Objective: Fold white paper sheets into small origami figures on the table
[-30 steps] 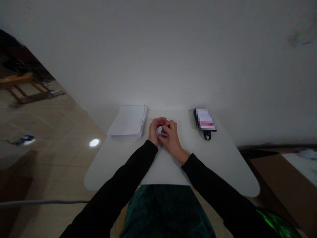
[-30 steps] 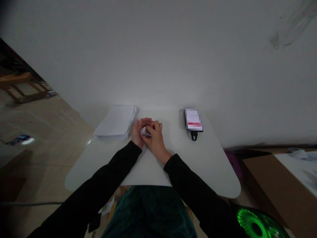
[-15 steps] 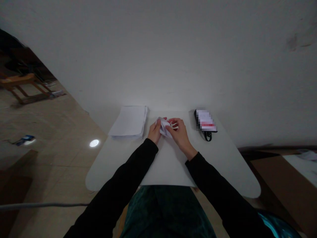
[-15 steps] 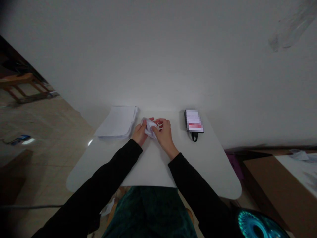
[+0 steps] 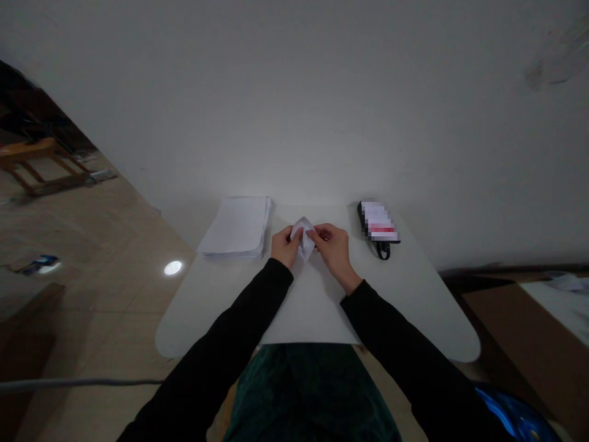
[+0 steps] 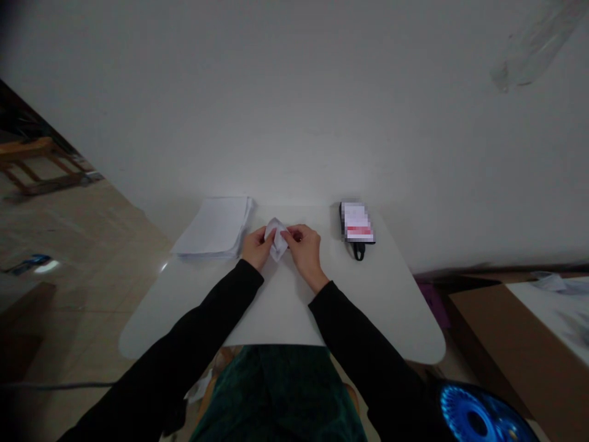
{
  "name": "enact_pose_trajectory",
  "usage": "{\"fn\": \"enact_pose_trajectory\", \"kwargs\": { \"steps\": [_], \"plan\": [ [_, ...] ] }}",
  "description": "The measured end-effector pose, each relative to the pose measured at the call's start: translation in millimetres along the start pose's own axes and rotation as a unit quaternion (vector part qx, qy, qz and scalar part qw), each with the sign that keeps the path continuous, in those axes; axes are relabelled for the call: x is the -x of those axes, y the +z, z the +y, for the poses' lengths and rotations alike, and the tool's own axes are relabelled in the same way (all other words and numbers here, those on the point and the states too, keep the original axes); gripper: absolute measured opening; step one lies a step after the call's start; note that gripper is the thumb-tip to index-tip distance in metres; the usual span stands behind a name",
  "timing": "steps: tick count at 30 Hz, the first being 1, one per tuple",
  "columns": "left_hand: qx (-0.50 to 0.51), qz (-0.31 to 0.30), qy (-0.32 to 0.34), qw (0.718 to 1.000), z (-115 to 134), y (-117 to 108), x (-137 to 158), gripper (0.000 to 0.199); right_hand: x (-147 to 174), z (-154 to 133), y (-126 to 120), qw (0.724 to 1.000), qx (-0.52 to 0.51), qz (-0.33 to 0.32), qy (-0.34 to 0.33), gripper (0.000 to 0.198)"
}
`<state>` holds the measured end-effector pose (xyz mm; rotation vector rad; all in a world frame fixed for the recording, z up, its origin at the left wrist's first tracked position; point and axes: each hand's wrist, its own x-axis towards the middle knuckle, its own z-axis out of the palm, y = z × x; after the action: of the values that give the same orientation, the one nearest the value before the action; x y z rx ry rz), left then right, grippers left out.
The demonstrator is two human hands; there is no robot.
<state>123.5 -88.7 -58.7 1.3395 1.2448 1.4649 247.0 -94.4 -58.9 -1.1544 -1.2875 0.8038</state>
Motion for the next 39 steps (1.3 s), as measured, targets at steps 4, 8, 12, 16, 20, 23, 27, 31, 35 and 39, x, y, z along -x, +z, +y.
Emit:
{"fn": "enact_pose_trajectory", "kwargs": {
  "steps": [4,8,12,16,20,23,27,31,35,39],
  "plan": [
    [-0.029,-0.015,0.033,0.999,-5.7,1.1,3.0,0.019,4.4,-3.3,2.3,0.998,0.05,0.023,-0.026,0.014],
    [-0.033,-0.022,0.039,0.998,-5.3,5.1,7.3,0.013,6.1,-5.7,1.7,0.996,0.077,0.044,-0.027,0.012],
    [-0.026,-0.022,0.046,0.998,-3.0,7.9,9.9,0.013,6.4,-2.8,2.3,0.996,0.072,0.049,-0.028,0.016],
    [-0.055,0.011,0.058,0.997,-3.8,4.6,5.9,0.017,8.7,-2.2,5.6,0.998,0.044,0.01,-0.051,0.02],
    [-0.041,0.033,0.045,0.998,-3.5,1.4,-0.3,0.019,8.8,-5.6,5.5,0.995,0.052,-0.022,-0.077,0.021],
    [-0.045,0.021,0.051,0.997,-2.1,2.2,-1.5,0.019,7.6,-8.7,3.1,0.987,0.101,0.012,-0.125,0.017],
    [-0.067,0.0,0.057,0.996,0.0,4.6,0.8,0.019,7.3,-13.3,0.3,0.979,0.134,0.053,-0.144,0.012],
    [-0.099,0.027,0.091,0.991,1.9,4.8,4.3,0.016,7.5,-16.7,-0.8,0.977,0.147,0.043,-0.147,0.011],
    [-0.141,0.024,0.144,0.979,2.3,2.9,6.6,0.014,7.4,-16.7,-1.6,0.978,0.153,0.045,-0.137,0.012],
    [-0.181,-0.009,0.191,0.965,0.9,-1.0,5.9,0.013,7.8,-14.9,-3.4,0.976,0.172,0.043,-0.126,0.021]
  ]
}}
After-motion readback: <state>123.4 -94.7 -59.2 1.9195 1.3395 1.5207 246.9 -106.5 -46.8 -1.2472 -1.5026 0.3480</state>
